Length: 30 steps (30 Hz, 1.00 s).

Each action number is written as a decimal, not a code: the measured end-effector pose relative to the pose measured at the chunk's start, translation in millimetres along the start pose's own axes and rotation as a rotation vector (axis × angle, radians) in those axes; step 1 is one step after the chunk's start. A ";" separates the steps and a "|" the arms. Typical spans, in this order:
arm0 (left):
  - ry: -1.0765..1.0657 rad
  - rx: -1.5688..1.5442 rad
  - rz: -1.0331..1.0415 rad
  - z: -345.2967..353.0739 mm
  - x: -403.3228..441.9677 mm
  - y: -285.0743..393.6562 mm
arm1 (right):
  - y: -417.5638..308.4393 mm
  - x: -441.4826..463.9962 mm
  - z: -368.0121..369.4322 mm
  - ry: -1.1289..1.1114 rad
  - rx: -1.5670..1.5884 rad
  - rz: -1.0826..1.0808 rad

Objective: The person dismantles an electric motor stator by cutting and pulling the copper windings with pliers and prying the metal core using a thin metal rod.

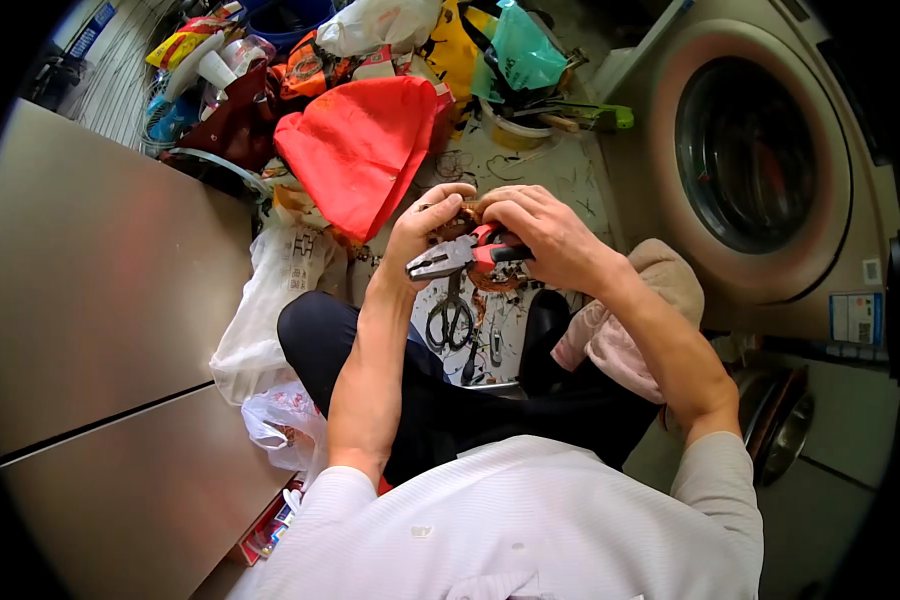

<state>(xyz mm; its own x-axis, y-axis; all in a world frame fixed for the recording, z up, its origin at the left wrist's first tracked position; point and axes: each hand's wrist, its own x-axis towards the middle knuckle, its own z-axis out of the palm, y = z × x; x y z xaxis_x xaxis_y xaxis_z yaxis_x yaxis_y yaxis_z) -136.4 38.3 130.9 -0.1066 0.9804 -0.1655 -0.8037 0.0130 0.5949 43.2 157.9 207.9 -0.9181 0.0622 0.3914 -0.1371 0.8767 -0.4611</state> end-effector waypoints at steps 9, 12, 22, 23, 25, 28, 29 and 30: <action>0.245 0.177 0.056 0.1 5.1 -10.1 | 4.6 -9.9 -1.3 -0.144 -0.153 0.044; 0.295 0.152 0.095 4.5 8.0 -13.9 | 9.6 0.3 -13.1 -0.211 0.029 0.268; 0.432 0.606 0.547 13.4 17.1 -32.1 | -12.3 12.5 -18.4 -0.280 0.163 0.702; 0.489 0.730 0.638 12.4 15.1 -32.8 | -15.6 3.7 -8.2 -0.184 0.195 0.710; 0.498 0.742 0.671 18.0 11.5 -28.2 | -23.9 -9.3 9.8 -0.012 0.558 0.936; 0.592 0.701 0.745 28.5 10.0 -25.9 | -43.6 -25.6 56.1 0.423 1.102 1.052; 0.586 0.700 0.741 28.6 8.4 -27.2 | -59.5 -24.1 70.5 0.562 1.199 1.121; 0.595 0.683 0.738 27.6 9.5 -26.8 | -67.2 -22.7 82.8 0.647 1.314 1.117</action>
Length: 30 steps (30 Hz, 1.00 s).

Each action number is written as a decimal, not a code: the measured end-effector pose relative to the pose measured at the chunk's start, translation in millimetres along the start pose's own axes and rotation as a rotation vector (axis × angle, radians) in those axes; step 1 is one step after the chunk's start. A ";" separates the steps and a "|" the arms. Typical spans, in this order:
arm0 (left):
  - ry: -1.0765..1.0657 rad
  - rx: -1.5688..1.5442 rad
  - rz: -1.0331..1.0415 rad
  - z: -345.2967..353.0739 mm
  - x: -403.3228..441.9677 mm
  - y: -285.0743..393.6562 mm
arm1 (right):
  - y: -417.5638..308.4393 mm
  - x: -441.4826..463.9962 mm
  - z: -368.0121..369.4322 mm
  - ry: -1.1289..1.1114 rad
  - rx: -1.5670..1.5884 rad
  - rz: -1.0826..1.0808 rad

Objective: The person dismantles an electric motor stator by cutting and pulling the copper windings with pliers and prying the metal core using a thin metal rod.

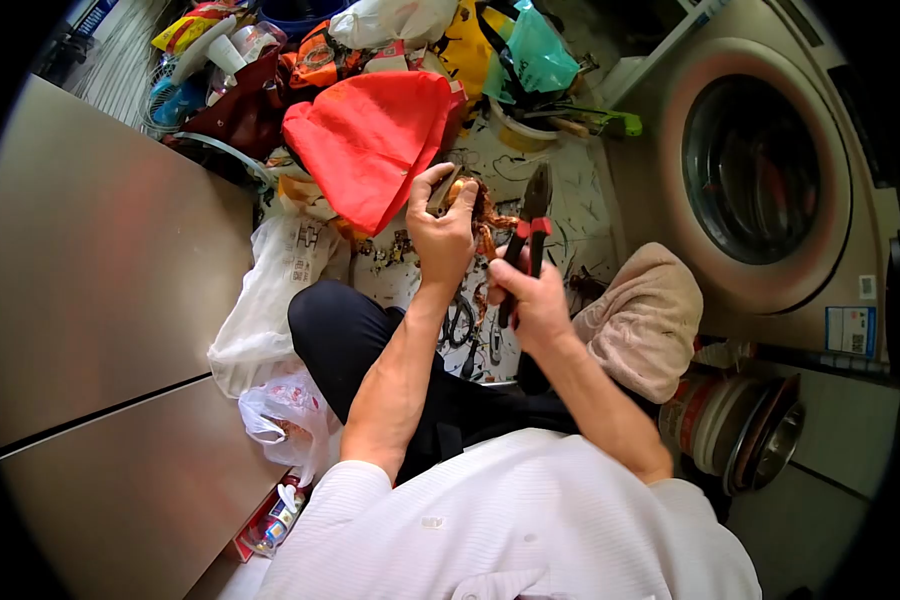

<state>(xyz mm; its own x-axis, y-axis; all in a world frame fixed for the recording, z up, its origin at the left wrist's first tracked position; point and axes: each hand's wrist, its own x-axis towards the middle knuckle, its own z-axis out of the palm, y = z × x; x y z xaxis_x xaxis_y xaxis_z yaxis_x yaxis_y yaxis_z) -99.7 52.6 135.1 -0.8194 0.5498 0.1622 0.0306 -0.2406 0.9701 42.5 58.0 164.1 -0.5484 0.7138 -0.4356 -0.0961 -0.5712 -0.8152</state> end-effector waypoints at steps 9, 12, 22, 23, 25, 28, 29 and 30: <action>-0.003 -0.622 -0.309 -11.1 11.9 -1.6 | -5.9 11.8 -11.0 -0.045 -0.375 -0.306; -0.097 -0.897 -0.540 -26.6 14.7 5.1 | -32.1 7.8 -17.9 -0.107 -0.740 -0.456; -0.417 -1.066 -0.917 -19.5 10.7 -12.3 | -114.0 17.5 -26.4 -0.442 -1.284 -0.820; -0.419 -1.070 -0.920 -18.0 7.3 -10.8 | -121.8 19.4 -27.5 -0.488 -1.352 -0.927; -0.476 -1.006 -0.936 -13.3 3.4 -3.2 | -137.1 19.3 -32.4 -0.514 -1.363 -0.911; -0.506 -1.003 -0.940 -12.4 2.2 -20.9 | -145.1 19.2 -41.7 -0.555 -1.384 -0.958; -0.520 -0.937 -0.915 -10.3 -0.2 -24.5 | -142.1 20.6 -44.6 -0.555 -1.385 -0.955; -0.504 -1.060 -0.948 -8.2 -1.9 -26.3 | -137.1 21.9 -48.4 -0.519 -1.343 -0.930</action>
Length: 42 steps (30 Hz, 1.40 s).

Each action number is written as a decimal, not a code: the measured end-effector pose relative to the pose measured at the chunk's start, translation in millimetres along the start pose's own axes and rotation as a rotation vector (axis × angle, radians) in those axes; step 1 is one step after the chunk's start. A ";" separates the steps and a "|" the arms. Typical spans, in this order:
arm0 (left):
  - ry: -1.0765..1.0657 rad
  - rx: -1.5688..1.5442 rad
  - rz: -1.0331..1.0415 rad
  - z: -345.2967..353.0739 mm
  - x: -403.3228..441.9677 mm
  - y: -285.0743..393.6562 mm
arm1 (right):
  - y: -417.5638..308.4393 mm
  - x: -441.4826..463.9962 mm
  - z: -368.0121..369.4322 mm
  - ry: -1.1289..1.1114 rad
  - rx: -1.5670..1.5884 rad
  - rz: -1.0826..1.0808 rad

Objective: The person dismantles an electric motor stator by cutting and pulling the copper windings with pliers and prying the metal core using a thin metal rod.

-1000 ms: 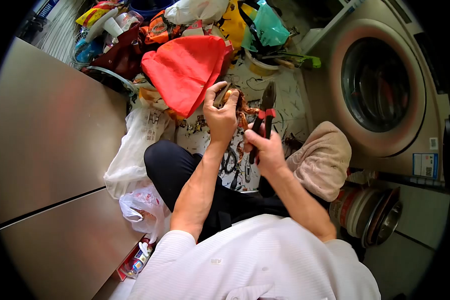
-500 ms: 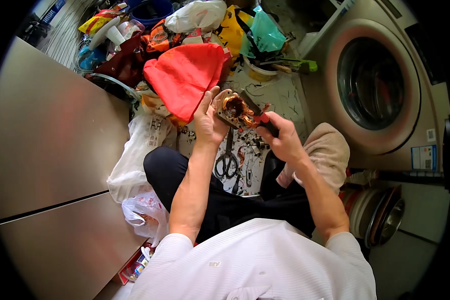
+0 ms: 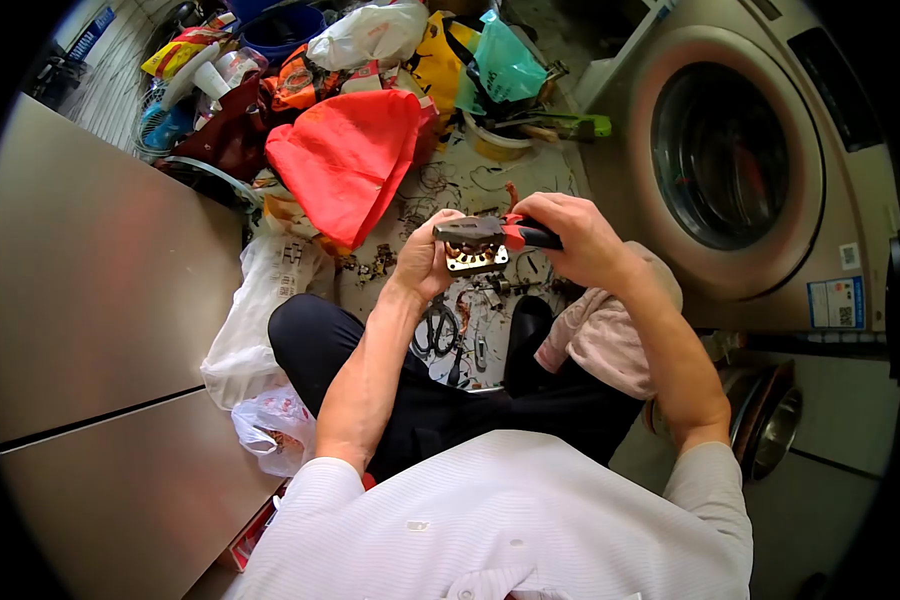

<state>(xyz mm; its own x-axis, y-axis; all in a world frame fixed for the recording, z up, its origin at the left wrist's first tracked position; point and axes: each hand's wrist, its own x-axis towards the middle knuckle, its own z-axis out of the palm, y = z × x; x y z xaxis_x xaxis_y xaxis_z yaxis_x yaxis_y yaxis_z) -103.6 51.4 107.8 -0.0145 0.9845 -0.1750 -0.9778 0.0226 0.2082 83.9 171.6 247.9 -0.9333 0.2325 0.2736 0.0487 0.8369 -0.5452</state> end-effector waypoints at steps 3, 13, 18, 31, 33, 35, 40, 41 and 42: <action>0.212 0.278 -0.051 3.4 -5.6 -11.3 | 16.7 -18.4 19.8 0.122 0.071 0.122; 0.429 0.083 0.011 -12.3 0.8 1.1 | 28.3 -90.4 53.8 0.125 1.232 0.917; 0.414 0.079 0.067 -1.9 -5.5 1.4 | -5.9 -83.0 43.9 -0.004 1.443 0.964; 0.526 0.384 0.500 6.7 -10.7 -1.0 | 12.9 -92.1 90.1 -0.029 0.063 0.531; 0.525 0.398 0.516 7.9 -11.4 -1.1 | 14.6 -86.9 94.3 0.003 -0.030 0.564; 0.522 0.412 0.525 7.9 -11.4 -1.7 | 20.2 -82.1 98.9 0.069 -0.288 0.622; 0.507 0.435 0.493 13.7 -16.4 -3.2 | 26.7 -75.3 103.8 0.118 -0.323 0.581; 0.507 0.434 0.493 11.7 -15.8 -3.6 | 26.0 -73.2 102.9 0.129 -0.332 0.566; 0.491 0.446 0.506 10.2 -14.7 -4.0 | 25.5 -70.8 102.1 0.140 -0.340 0.551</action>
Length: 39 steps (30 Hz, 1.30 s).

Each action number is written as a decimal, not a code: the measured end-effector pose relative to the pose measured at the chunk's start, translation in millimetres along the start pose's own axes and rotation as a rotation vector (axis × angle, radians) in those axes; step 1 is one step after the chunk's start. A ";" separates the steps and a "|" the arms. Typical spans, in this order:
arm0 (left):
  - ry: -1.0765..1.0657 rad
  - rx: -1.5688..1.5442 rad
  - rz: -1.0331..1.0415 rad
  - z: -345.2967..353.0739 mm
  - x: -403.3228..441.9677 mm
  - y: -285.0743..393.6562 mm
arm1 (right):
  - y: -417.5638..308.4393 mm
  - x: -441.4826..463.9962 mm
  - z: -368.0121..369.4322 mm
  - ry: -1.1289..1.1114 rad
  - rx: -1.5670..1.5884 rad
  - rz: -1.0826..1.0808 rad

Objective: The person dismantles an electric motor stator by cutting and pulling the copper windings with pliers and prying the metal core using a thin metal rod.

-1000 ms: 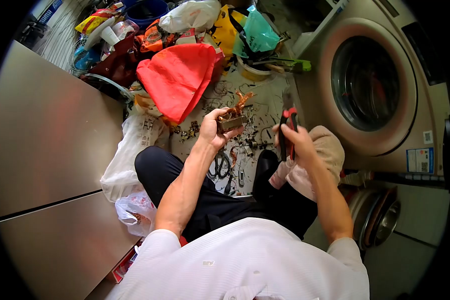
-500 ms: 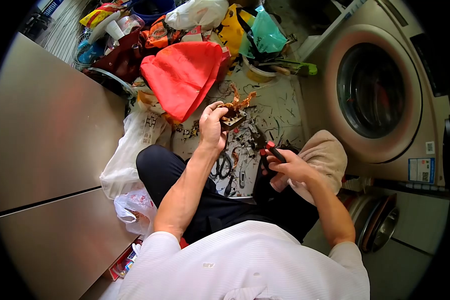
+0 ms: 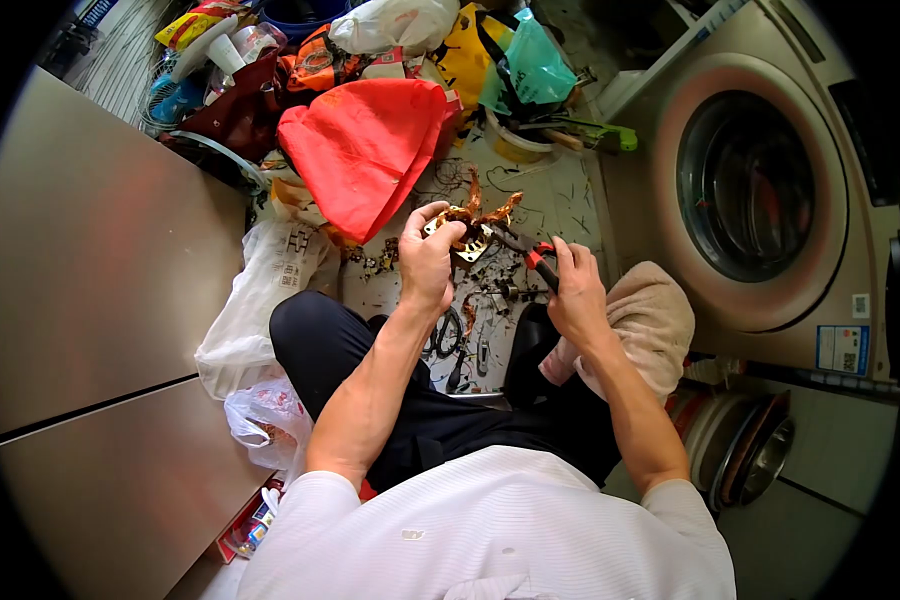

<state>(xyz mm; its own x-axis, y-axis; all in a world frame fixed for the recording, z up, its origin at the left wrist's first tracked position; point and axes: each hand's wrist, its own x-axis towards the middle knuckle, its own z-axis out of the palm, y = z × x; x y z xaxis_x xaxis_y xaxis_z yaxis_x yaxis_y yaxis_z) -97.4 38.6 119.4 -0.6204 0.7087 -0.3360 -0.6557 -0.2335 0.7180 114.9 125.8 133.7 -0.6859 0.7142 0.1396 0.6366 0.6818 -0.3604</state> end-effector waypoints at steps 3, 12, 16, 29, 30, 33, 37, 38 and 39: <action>-0.028 0.008 0.002 -0.2 0.4 -2.7 | -1.6 6.5 -2.4 0.041 -0.047 -0.062; -0.069 0.033 -0.012 1.4 -1.6 -8.6 | -3.9 8.0 4.2 0.125 -0.192 -0.078; -0.069 0.059 -0.032 1.1 -1.1 -9.8 | 9.9 9.4 9.9 0.131 -0.254 -0.092; -0.063 0.270 0.089 -1.0 11.0 -24.7 | 18.4 -12.3 25.5 0.006 0.075 0.019; -0.022 0.327 0.045 -0.7 11.4 -23.1 | 20.7 -11.6 29.5 0.039 0.023 0.002; 0.121 0.346 -0.316 3.9 6.6 -20.5 | 32.6 -11.1 34.0 0.087 -0.096 -0.034; 0.138 0.136 -0.397 -8.7 24.5 -46.8 | 32.7 -14.6 46.2 0.128 -0.185 -0.084; 0.139 0.134 -0.398 -11.0 23.8 -54.4 | 32.9 -15.7 47.7 0.126 -0.186 -0.084; 0.176 0.120 -0.344 -7.7 22.7 -55.4 | 29.8 -12.7 48.9 0.168 -0.220 -0.072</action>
<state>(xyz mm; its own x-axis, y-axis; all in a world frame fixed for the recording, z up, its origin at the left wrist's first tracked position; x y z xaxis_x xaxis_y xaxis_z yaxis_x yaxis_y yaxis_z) -78.4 62.5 67.3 -0.4447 0.6043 -0.6611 -0.7895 0.0841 0.6079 125.3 129.3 76.1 -0.6758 0.6664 0.3149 0.6623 0.7365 -0.1373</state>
